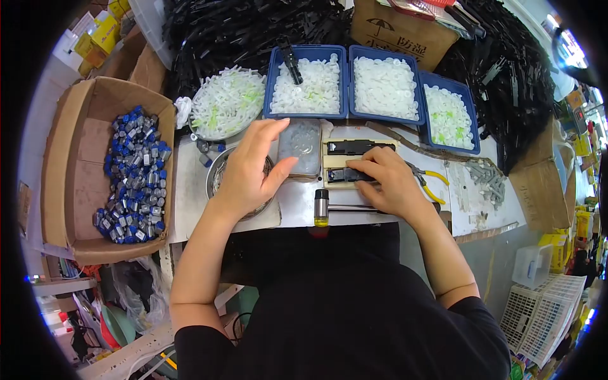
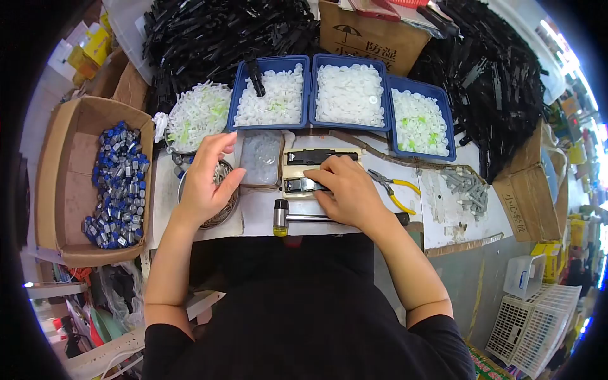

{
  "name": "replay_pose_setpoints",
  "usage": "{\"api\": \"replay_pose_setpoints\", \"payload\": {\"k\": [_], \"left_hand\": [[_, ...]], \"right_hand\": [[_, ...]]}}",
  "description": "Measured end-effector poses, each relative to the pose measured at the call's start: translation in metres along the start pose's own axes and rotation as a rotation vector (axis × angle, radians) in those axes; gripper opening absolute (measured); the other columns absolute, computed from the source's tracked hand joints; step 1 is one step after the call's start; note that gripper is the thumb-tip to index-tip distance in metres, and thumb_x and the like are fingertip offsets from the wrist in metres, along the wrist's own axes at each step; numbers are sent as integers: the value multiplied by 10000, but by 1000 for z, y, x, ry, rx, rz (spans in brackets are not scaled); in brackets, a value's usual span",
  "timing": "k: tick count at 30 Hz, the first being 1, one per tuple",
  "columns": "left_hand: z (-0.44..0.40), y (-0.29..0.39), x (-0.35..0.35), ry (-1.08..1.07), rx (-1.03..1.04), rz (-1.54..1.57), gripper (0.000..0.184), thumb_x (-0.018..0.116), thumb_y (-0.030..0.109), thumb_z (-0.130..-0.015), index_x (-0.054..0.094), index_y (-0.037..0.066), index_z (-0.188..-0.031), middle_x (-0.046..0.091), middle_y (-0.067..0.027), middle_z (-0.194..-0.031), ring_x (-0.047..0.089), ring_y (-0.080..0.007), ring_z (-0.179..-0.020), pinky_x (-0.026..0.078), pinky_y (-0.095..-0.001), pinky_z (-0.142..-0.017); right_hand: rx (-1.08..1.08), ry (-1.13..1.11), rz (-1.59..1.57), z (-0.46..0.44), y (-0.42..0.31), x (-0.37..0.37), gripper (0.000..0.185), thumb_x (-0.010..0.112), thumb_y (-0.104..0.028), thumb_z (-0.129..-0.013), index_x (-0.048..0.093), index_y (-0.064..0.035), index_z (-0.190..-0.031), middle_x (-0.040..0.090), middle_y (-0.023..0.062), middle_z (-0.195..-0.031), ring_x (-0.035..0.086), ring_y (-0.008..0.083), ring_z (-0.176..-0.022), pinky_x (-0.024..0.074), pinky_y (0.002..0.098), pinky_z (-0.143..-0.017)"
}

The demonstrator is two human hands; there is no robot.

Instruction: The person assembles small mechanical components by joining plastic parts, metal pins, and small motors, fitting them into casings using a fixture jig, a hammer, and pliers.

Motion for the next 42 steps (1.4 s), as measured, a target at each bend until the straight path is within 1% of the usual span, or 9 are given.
{"api": "replay_pose_setpoints", "payload": {"k": [9, 13, 18, 26, 30, 33, 36, 40, 42], "left_hand": [[5, 2, 4, 6, -20, 41, 314, 439, 99, -554, 322, 14, -832, 354, -90, -750, 373, -157, -613, 307, -207, -538], [7, 2, 9, -9, -12, 19, 313, 455, 93, -536, 327, 14, -810, 360, -104, -741, 388, -205, -605, 326, -228, -508], [8, 5, 8, 1, 26, 14, 304, 453, 81, -530, 334, 13, -802, 360, -106, -746, 385, -211, -596, 323, -234, -495], [20, -3, 9, -24, 0, -41, 274, 447, 70, -522, 354, -3, -769, 366, -117, -721, 387, -230, -597, 323, -247, -493], [17, 1, 16, -54, 30, -36, 280, 449, 67, -517, 350, -1, -770, 363, -114, -726, 380, -230, -624, 319, -249, -518], [15, 3, 16, -62, 14, -25, 278, 447, 56, -517, 349, 0, -771, 361, -114, -733, 378, -232, -640, 318, -251, -532], [12, -1, 18, -71, -32, 20, 254, 423, 32, -528, 348, 0, -769, 363, -119, -733, 378, -243, -642, 320, -252, -535], [5, 5, 18, -27, 13, -6, 229, 372, -3, -544, 348, -7, -772, 360, -127, -743, 371, -243, -650, 308, -244, -559], [5, 8, 26, -19, 49, -119, 225, 363, -4, -548, 348, -17, -771, 360, -138, -746, 364, -255, -671, 301, -265, -578]], "right_hand": [[100, -21, -8, -1, 7, -3, 221, 454, -82, -498, 432, -39, -713, 384, 75, -649, 362, 199, -631, 304, 243, -546], [97, -32, 7, 0, 7, -3, 209, 458, -103, -514, 434, -39, -711, 385, 75, -655, 362, 198, -633, 303, 243, -550], [-26, 31, 19, -4, 0, -7, 189, 459, -121, -515, 436, -30, -680, 380, 68, -620, 355, 198, -602, 297, 253, -530], [-87, -140, 13, -7, 4, 9, 198, 439, -167, -535, 434, -50, -695, 378, 75, -605, 359, 203, -588, 296, 261, -516], [-111, -95, 180, -8, -8, 17, 231, 451, -152, -520, 413, -34, -715, 372, 68, -623, 353, 186, -576, 290, 258, -492], [-133, 163, 115, -2, -17, 1, 205, 453, -104, -520, 411, -26, -704, 372, 75, -623, 362, 188, -575, 296, 252, -490], [-221, -26, 22, 9, -29, 32, 235, 420, -64, -529, 388, -7, -755, 377, 70, -634, 365, 186, -539, 300, 249, -474], [-250, 30, 169, 19, -35, 38, 335, 378, -33, -486, 343, -17, -818, 356, 68, -606, 371, 183, -531, 306, 243, -463], [-156, -161, 56, 20, -30, 39, 333, 376, -30, -488, 346, -32, -820, 362, 70, -629, 385, 189, -543, 322, 256, -442]]}}
Point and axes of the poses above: each hand's wrist, its own z-axis away from the middle knuckle, its own x-axis out of the palm, y = z × x, the point moved 7 cm from there along -z, towards the middle knuckle
